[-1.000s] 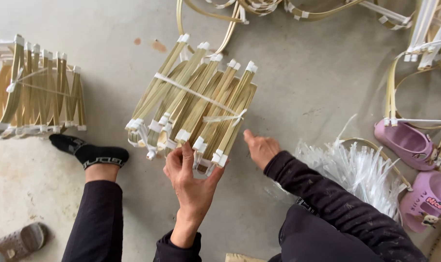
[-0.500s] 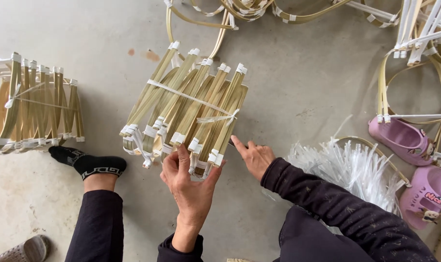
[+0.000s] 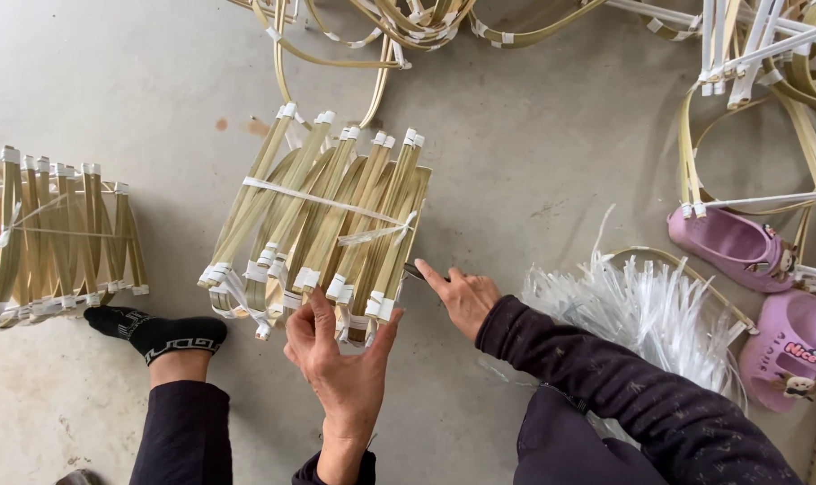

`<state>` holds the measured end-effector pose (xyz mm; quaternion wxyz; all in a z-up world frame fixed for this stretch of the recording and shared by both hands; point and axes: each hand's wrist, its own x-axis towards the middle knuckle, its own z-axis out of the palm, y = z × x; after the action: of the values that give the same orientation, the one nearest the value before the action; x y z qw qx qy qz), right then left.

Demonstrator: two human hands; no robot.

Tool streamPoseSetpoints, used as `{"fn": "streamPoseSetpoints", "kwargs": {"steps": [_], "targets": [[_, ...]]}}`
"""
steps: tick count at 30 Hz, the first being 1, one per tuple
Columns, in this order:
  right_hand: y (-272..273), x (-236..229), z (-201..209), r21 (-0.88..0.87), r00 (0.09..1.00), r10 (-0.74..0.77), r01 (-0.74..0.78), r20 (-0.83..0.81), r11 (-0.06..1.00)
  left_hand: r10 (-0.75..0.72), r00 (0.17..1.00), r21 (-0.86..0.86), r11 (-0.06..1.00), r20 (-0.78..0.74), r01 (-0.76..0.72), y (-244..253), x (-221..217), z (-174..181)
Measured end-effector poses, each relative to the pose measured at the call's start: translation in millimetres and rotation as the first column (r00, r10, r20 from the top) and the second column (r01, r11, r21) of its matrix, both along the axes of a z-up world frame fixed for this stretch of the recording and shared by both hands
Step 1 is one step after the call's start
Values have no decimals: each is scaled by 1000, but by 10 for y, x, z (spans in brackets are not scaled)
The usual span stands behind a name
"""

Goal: Assembling small bamboo or wood furniture frames using plastic binding strips and a cutting tool.

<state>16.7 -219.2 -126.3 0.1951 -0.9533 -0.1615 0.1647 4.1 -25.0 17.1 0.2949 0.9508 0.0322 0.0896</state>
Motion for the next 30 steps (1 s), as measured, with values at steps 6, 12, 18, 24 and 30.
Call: {"fn": "streamPoseSetpoints", "kwargs": {"steps": [6, 12, 18, 24, 30], "targets": [[11, 85, -331, -20, 997, -2, 3, 76, 1000, 11, 1000, 7, 1000, 13, -11, 31, -19, -50], [-1, 154, -183, -28, 999, 32, -32, 0, 999, 61, 995, 1, 998, -74, -61, 9, -73, 14], [-42, 235, -231, -66, 998, 67, -66, 11, 996, 37, 999, -24, 999, 20, -37, -23, -40, -41], [-16, 235, -192, -84, 998, 63, -63, 6, 994, 38, 999, -65, 997, 29, -36, -44, 8, -13], [-16, 153, -160, -31, 999, 39, -39, 2, 999, 40, 999, -26, 999, 14, -39, -21, -5, -11]]}}
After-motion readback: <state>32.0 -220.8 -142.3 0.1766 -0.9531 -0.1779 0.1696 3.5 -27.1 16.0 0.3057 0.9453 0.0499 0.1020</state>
